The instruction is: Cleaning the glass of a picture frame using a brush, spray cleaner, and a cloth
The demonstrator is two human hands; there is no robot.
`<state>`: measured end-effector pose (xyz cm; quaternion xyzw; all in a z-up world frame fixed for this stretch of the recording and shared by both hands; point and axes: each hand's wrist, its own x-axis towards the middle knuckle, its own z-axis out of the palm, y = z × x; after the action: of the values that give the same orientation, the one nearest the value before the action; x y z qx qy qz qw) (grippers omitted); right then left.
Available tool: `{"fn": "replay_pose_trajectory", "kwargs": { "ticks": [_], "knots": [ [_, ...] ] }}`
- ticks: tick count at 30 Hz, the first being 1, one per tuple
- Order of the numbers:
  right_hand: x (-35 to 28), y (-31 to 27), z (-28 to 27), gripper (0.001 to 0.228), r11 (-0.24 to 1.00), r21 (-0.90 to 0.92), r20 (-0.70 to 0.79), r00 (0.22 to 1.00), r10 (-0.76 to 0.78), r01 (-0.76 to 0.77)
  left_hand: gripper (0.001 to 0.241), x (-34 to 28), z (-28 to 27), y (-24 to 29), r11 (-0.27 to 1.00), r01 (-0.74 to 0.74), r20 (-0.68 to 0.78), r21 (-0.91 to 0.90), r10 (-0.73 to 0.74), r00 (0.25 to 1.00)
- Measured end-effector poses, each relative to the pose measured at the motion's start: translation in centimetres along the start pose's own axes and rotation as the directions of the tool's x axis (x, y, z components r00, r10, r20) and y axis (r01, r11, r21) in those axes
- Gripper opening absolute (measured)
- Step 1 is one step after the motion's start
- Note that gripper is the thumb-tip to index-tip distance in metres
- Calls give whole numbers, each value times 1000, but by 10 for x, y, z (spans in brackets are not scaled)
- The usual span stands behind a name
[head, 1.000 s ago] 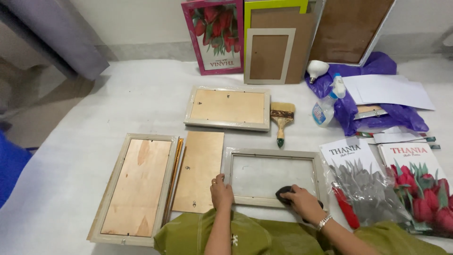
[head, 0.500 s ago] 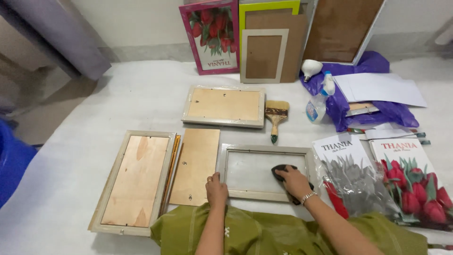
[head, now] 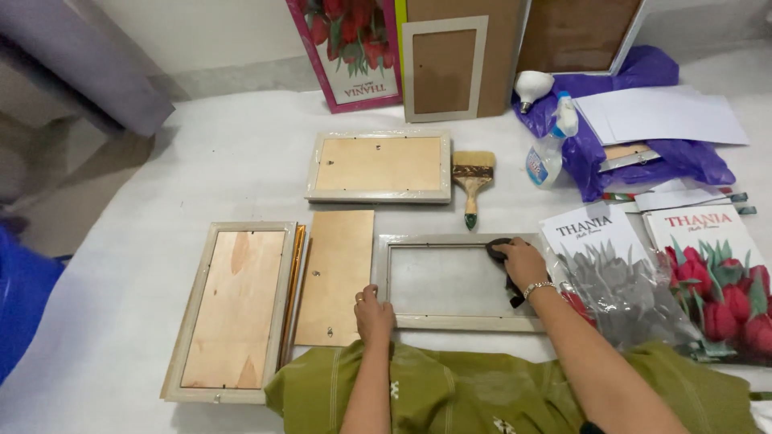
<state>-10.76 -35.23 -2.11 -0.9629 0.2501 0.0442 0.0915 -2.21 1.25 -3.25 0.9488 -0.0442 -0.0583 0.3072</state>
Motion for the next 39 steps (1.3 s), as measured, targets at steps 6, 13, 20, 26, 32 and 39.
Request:
{"fn": "replay_pose_trajectory", "kwargs": {
  "ticks": [6, 13, 20, 26, 32, 39],
  "knots": [
    [-84, -23, -17, 42, 996, 20, 217, 972, -85, 83, 50, 8, -4, 9, 999, 36, -3, 29, -36, 999],
    [-95, -36, -31, 38, 994, 60, 119, 990, 79, -87, 47, 8, -14, 19, 986, 160, 104, 49, -164, 981],
    [-27, -23, -9, 46, 984, 153, -129, 986, 110, -90, 49, 7, -24, 25, 984, 170, 129, 42, -174, 976],
    [-110, -54, -22, 36, 973, 93, 121, 973, 199, -210, 48, 3, -34, 36, 980, 193, 169, 52, -199, 965],
    [-94, -62, -38, 33, 887, 228, 160, 914, 373, -402, 48, 8, -24, 28, 981, 191, 149, 39, -195, 969],
    [11, 1, 29, 41, 936, 166, -12, 949, 316, -310, 48, 4, -16, 17, 996, 93, 59, -16, -92, 994]
  ]
}}
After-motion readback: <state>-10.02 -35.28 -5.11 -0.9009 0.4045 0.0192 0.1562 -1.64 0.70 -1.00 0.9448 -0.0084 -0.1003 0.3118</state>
